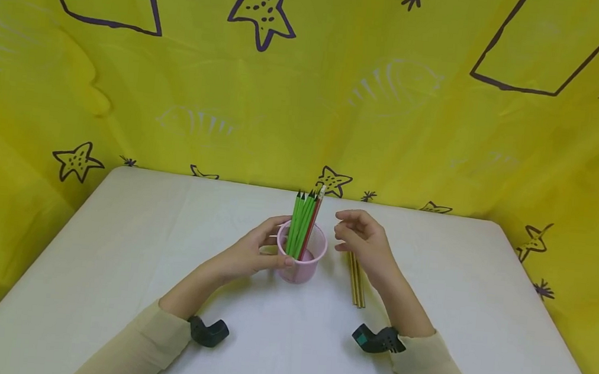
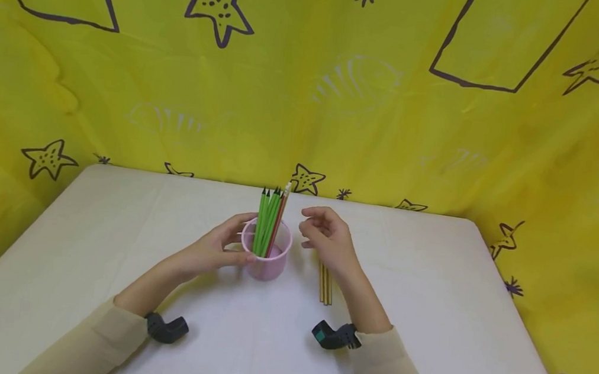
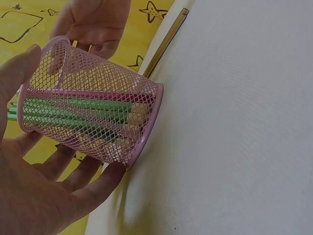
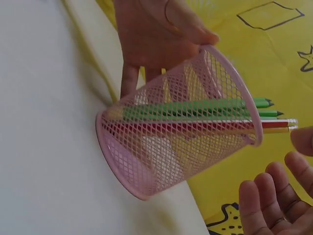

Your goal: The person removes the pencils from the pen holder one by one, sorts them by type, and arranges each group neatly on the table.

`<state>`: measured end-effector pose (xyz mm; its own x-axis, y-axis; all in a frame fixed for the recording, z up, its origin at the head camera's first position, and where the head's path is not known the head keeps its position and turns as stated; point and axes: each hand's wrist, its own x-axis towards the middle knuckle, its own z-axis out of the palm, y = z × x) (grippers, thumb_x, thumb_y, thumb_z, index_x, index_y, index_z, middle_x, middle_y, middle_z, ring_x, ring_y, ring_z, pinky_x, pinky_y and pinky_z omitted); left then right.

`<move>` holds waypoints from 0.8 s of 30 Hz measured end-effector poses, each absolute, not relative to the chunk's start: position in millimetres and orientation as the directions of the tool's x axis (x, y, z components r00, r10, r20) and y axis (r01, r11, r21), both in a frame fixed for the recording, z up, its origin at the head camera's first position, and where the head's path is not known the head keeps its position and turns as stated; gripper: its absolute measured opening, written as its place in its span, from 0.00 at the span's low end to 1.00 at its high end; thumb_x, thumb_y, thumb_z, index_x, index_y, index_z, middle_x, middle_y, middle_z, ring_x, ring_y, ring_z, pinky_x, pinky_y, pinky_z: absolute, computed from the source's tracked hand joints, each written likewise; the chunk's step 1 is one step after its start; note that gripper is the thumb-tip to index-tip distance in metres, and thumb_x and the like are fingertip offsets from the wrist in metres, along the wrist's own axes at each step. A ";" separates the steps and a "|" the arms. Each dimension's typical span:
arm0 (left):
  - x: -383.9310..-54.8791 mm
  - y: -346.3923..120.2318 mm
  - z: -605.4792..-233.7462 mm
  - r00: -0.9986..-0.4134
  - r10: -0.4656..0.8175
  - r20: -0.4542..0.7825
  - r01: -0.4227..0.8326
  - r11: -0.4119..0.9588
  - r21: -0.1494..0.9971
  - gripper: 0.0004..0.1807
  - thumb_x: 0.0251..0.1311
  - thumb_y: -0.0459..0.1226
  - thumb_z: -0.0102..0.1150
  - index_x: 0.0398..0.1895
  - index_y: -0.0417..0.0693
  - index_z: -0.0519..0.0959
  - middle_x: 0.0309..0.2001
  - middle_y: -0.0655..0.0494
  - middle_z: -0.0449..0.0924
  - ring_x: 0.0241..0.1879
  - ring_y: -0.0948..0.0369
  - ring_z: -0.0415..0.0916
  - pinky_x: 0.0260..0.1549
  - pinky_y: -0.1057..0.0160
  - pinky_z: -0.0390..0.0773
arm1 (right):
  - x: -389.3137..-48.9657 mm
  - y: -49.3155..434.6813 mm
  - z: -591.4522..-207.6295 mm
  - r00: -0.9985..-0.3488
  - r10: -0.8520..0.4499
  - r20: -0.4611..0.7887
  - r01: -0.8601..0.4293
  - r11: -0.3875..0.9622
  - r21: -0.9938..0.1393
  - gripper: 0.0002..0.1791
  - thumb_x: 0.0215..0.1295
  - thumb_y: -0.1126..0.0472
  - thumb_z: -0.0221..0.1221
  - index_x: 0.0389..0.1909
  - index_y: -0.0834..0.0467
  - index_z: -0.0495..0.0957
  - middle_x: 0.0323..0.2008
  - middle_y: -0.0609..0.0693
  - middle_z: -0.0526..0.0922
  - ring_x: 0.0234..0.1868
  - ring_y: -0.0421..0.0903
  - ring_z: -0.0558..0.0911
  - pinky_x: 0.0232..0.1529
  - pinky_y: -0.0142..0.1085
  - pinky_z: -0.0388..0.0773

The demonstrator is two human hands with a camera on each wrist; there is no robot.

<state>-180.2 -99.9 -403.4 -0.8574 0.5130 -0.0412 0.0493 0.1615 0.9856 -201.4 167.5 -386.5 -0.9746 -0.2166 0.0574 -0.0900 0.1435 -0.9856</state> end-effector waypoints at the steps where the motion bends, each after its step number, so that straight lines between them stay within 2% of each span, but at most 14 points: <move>1: -180.1 -99.6 -403.5 -0.857 0.514 -0.041 0.048 0.159 0.986 0.44 0.59 0.39 0.70 0.74 0.68 0.58 0.72 0.54 0.64 0.70 0.48 0.64 0.66 0.40 0.67 | -200.2 165.9 -386.7 -0.971 -0.230 0.066 -0.098 0.131 -0.987 0.17 0.71 0.63 0.58 0.58 0.62 0.73 0.42 0.53 0.78 0.43 0.47 0.80 0.41 0.36 0.85; 5: -179.9 -99.0 -403.7 -0.853 0.521 -0.034 0.047 0.143 0.989 0.44 0.59 0.37 0.70 0.74 0.68 0.58 0.72 0.55 0.64 0.70 0.49 0.65 0.66 0.41 0.67 | -197.6 160.9 -389.7 -0.949 -0.308 0.075 -0.118 0.123 -0.985 0.23 0.72 0.61 0.58 0.66 0.59 0.69 0.51 0.58 0.76 0.53 0.58 0.79 0.48 0.36 0.84; 8: -179.8 -98.8 -403.9 -0.851 0.525 -0.030 0.049 0.136 0.990 0.44 0.59 0.37 0.70 0.75 0.68 0.58 0.72 0.55 0.63 0.70 0.49 0.64 0.66 0.41 0.67 | -195.9 157.4 -390.6 -0.927 -0.368 0.070 -0.131 0.143 -0.981 0.28 0.73 0.59 0.56 0.71 0.55 0.64 0.58 0.61 0.75 0.60 0.62 0.76 0.54 0.41 0.82; 15: -180.7 -98.7 -405.4 -0.851 0.525 -0.024 0.058 0.140 0.989 0.43 0.59 0.38 0.70 0.74 0.69 0.58 0.73 0.56 0.63 0.70 0.49 0.64 0.66 0.40 0.66 | -192.8 155.2 -388.6 -0.889 -0.456 0.041 -0.127 0.159 -0.979 0.31 0.74 0.59 0.54 0.76 0.48 0.60 0.67 0.59 0.70 0.68 0.61 0.70 0.64 0.57 0.72; 20: -182.3 -98.2 -406.1 -0.849 0.528 -0.014 0.065 0.131 0.989 0.43 0.59 0.38 0.70 0.74 0.68 0.58 0.72 0.57 0.64 0.70 0.49 0.65 0.66 0.41 0.66 | -193.6 156.1 -390.1 -0.867 -0.495 0.048 -0.128 0.130 -0.983 0.32 0.75 0.57 0.53 0.77 0.49 0.57 0.71 0.58 0.67 0.72 0.60 0.66 0.68 0.59 0.66; 24: -182.6 -98.9 -405.7 -0.853 0.522 -0.019 0.061 0.136 0.989 0.43 0.59 0.38 0.70 0.74 0.68 0.58 0.72 0.57 0.63 0.70 0.49 0.65 0.66 0.40 0.66 | -195.2 155.2 -392.5 -0.825 -0.561 0.069 -0.136 0.078 -0.988 0.34 0.75 0.50 0.52 0.78 0.50 0.55 0.76 0.54 0.60 0.76 0.58 0.58 0.72 0.62 0.56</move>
<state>-182.6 -98.9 -405.7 -0.8526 0.5222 -0.0192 0.0611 0.1361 0.9888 -195.2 155.2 -392.5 -0.8250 -0.5608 0.0694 -0.1359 0.0778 -0.9877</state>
